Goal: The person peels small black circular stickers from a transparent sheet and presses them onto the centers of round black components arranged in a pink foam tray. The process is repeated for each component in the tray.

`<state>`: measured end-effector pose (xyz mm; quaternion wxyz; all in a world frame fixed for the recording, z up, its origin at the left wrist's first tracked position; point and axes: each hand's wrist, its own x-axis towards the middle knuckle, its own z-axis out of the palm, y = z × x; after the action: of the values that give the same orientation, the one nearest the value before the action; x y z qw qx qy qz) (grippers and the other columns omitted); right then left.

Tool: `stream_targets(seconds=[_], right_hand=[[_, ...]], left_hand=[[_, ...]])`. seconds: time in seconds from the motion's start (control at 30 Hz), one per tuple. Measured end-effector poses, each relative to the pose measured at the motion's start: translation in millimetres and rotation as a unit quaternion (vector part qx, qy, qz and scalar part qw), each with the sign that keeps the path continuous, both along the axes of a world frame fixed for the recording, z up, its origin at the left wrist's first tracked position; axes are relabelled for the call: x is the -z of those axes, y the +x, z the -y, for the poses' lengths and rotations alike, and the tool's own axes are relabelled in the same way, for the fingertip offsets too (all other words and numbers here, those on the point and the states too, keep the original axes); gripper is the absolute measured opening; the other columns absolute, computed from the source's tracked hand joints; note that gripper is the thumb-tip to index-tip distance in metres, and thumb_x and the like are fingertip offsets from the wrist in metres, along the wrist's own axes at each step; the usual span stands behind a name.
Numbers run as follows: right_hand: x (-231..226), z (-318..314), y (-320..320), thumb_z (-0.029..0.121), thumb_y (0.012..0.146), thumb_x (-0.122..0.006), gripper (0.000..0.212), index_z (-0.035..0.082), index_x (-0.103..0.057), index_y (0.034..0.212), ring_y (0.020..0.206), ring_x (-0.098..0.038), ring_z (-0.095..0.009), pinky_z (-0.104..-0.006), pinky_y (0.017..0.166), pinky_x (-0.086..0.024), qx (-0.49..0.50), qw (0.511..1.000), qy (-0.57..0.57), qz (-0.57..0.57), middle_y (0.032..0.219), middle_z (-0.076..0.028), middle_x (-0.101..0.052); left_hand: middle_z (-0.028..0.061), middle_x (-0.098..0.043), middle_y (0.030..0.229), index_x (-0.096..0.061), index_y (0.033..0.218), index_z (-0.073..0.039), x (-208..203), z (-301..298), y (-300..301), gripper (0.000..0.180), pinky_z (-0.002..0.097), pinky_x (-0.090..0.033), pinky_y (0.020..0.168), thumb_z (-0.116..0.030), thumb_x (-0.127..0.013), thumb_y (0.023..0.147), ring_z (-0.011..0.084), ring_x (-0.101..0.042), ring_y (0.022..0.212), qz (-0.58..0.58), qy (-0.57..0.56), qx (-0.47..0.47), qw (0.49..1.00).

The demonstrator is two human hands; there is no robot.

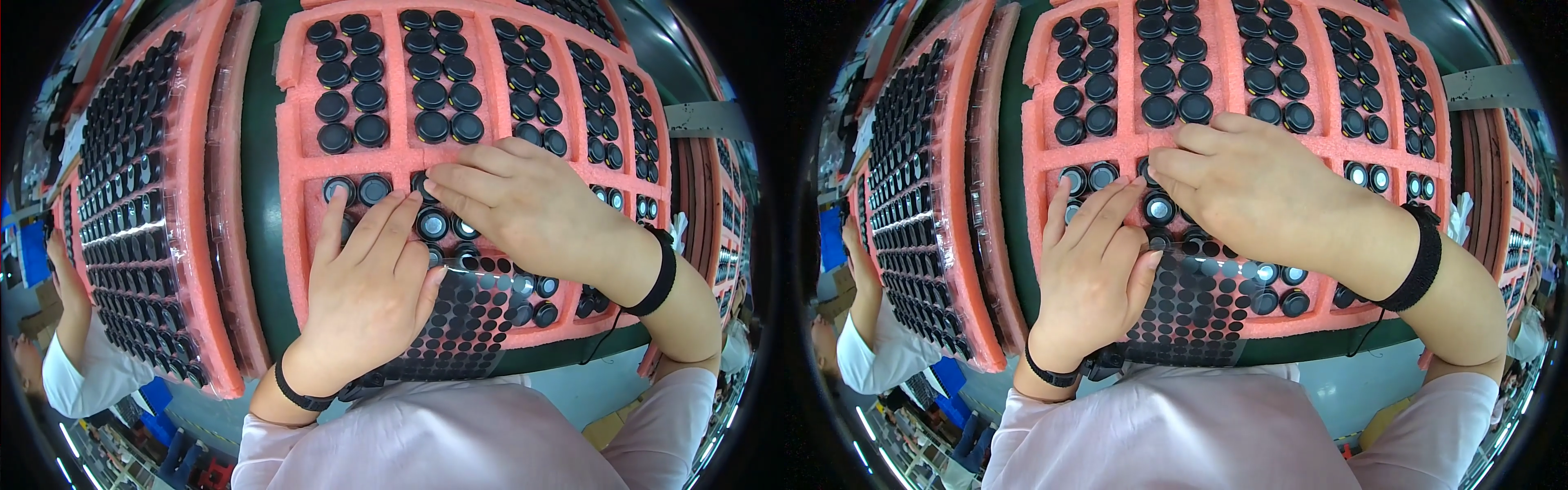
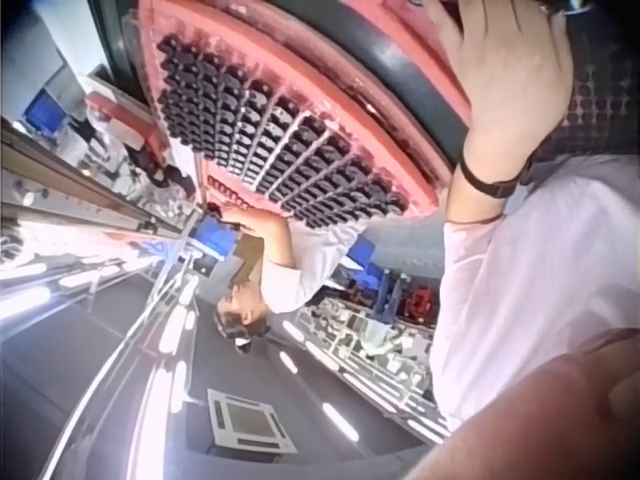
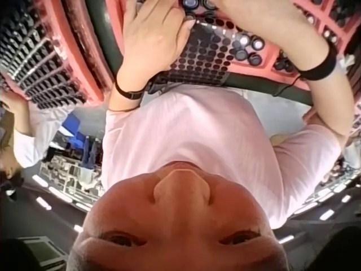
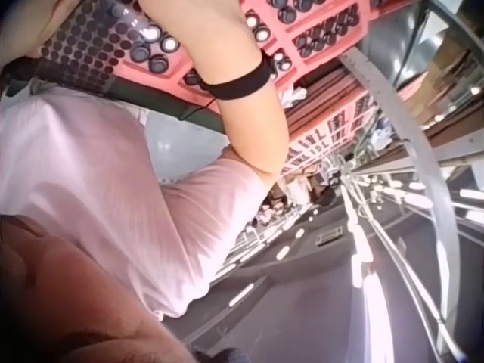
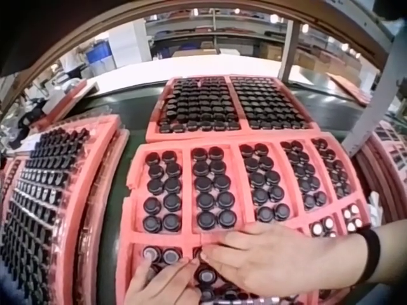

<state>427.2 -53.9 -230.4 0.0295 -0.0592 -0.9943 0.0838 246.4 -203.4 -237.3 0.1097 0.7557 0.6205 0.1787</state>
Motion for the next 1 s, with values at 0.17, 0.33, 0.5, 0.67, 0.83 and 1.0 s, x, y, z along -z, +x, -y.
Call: stream_targets(seconds=[0.17,0.33,0.5,0.67,0.83,1.0], right_hand=[[0,1,2,0.008,0.082,-0.068,0.039,0.001,-0.072,0.120,0.117,-0.063,-0.026,-0.0388,0.097,-0.050,0.016,0.999,-0.011,-0.030,0.126,-0.008,-0.068],[-8,-3,12,0.010,0.082,-0.073,0.038,0.001,-0.071,0.119,0.114,-0.064,-0.028,-0.0401,0.095,-0.051,0.046,0.994,-0.078,-0.064,0.125,-0.010,-0.068],[-33,21,30,0.011,0.081,-0.080,0.037,0.002,-0.070,0.115,0.101,-0.067,-0.030,-0.0409,0.090,-0.052,0.154,0.937,-0.305,-0.075,0.112,-0.011,-0.071],[-42,29,37,0.011,0.079,-0.083,0.034,0.003,-0.068,0.108,0.088,-0.068,-0.030,-0.0412,0.084,-0.052,0.201,0.904,-0.377,-0.006,0.095,-0.010,-0.070],[-43,29,37,0.010,0.077,-0.084,0.031,0.004,-0.067,0.102,0.087,-0.065,-0.030,-0.0417,0.081,-0.051,0.174,0.930,-0.322,-0.036,0.094,-0.010,-0.068],[-41,26,31,0.009,0.076,-0.083,0.029,0.006,-0.066,0.098,0.091,-0.063,-0.031,-0.0416,0.082,-0.049,0.163,0.940,-0.277,-0.115,0.096,-0.009,-0.066]], left_hand=[[0.0173,-0.064,0.134,-0.064,0.091,-0.005,0,-1,1,0.016,0.0608,-0.029,0.118,-0.019,-0.070,0.086,0.0339,-0.059,0.128,0.002,0.002,0.000,1.000],[0.0169,-0.064,0.133,-0.063,0.091,-0.006,2,-1,-4,0.014,0.0610,-0.030,0.117,-0.018,-0.070,0.087,0.0358,-0.059,0.127,0.029,0.019,-0.004,0.999],[0.0179,-0.064,0.126,-0.068,0.101,-0.002,5,1,-11,0.029,0.0609,-0.032,0.115,-0.023,-0.074,0.083,0.0336,-0.058,0.125,0.052,0.084,0.002,0.995],[0.0140,-0.064,0.115,-0.070,0.107,-0.003,-1,0,-2,0.034,0.0597,-0.033,0.114,-0.026,-0.076,0.083,0.0324,-0.061,0.115,0.040,0.095,0.005,0.995],[0.0076,-0.061,0.100,-0.071,0.109,-0.007,-6,0,1,0.038,0.0582,-0.036,0.111,-0.028,-0.081,0.078,0.0291,-0.062,0.101,0.099,0.054,0.037,0.993],[0.0059,-0.061,0.090,-0.074,0.101,-0.009,-2,-1,5,0.033,0.0559,-0.038,0.110,-0.028,-0.084,0.076,0.0270,-0.063,0.094,0.088,0.085,0.038,0.992]])
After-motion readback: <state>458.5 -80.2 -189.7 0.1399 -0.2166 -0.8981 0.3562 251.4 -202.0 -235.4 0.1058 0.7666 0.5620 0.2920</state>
